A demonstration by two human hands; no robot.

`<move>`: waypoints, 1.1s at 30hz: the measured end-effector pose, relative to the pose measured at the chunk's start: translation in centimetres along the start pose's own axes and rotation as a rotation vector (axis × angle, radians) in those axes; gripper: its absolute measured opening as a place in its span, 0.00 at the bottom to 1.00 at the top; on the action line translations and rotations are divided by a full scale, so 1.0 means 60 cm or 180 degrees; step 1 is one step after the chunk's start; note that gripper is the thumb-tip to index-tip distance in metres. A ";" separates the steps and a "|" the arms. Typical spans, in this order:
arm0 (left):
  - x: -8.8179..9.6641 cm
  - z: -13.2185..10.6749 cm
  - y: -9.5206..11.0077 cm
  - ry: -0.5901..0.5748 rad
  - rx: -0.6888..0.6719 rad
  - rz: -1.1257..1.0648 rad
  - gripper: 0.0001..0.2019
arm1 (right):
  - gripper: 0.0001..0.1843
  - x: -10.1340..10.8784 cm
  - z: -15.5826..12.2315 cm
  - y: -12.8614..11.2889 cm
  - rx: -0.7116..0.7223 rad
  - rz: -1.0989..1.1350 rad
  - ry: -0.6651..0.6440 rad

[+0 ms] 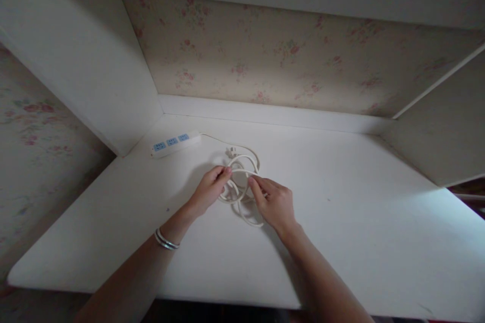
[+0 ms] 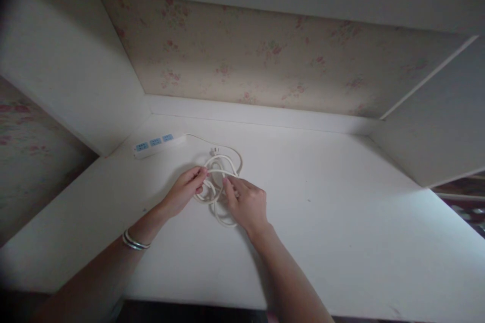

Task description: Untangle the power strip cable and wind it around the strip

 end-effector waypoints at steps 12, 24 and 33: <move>-0.001 0.000 -0.009 0.0449 -0.0137 0.1031 0.19 | 0.14 -0.011 0.010 0.007 -0.0517 0.3229 -0.1596; 0.025 0.011 -0.019 0.1283 -0.0024 0.0740 0.21 | 0.34 0.033 0.008 0.005 -0.0715 0.4182 -0.2279; 0.028 0.014 -0.018 0.1233 -0.0017 0.0884 0.17 | 0.21 0.029 0.011 0.030 -0.0800 0.4320 -0.1937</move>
Point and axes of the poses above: each hand's wrist, its own z-axis towards the middle knuckle, its own x-axis out of the back of the hand, y = z × x, the point moved 1 cm from there along z, towards the middle knuckle, and after that the axes turned 9 degrees about -y, right-handed, at the moved point
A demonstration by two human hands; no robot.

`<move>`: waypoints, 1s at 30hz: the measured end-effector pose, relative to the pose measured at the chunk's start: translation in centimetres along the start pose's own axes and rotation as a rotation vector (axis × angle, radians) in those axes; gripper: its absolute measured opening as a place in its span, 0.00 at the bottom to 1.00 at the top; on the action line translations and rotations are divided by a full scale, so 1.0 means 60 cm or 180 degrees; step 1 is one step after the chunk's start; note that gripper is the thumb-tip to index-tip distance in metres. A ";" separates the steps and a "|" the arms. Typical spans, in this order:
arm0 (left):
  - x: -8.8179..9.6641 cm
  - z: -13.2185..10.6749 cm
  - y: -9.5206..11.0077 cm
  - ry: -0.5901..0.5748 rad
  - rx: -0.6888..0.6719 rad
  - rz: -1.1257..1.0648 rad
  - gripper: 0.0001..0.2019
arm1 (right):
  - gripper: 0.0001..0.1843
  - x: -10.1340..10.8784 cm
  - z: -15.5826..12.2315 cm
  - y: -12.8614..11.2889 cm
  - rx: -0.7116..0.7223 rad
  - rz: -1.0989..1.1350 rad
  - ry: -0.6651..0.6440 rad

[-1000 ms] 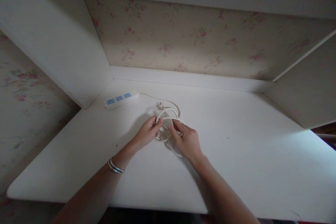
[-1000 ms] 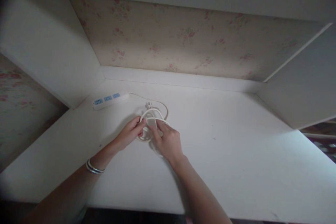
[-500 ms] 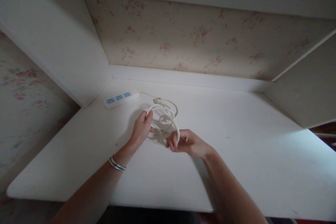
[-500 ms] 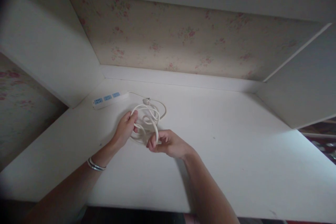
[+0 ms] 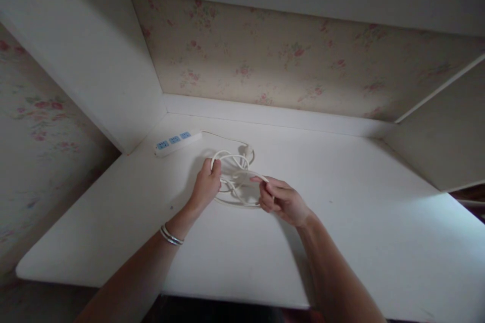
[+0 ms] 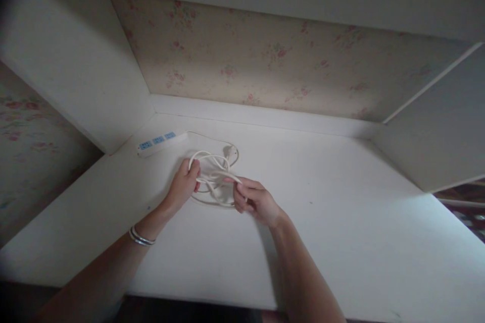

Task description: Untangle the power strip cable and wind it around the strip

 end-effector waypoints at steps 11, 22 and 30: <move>0.010 -0.005 0.011 0.0150 -0.0242 0.0487 0.16 | 0.29 0.027 -0.023 0.013 0.0329 -0.0821 -0.0880; 0.011 0.004 0.002 0.0200 -0.0102 0.0457 0.16 | 0.20 0.039 -0.038 0.028 0.0550 -0.0518 -0.0594; 0.013 0.013 -0.013 0.0290 0.0144 0.0077 0.16 | 0.21 0.055 -0.043 -0.008 0.1601 -0.0972 0.0938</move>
Point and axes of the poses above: each hand's wrist, its own z-axis towards the middle knuckle, its own x-axis out of the back of the hand, y = z × x, the point moved 1 cm from there along z, towards the middle knuckle, and after that the axes turned 9 degrees about -y, right-handed, at the moved point
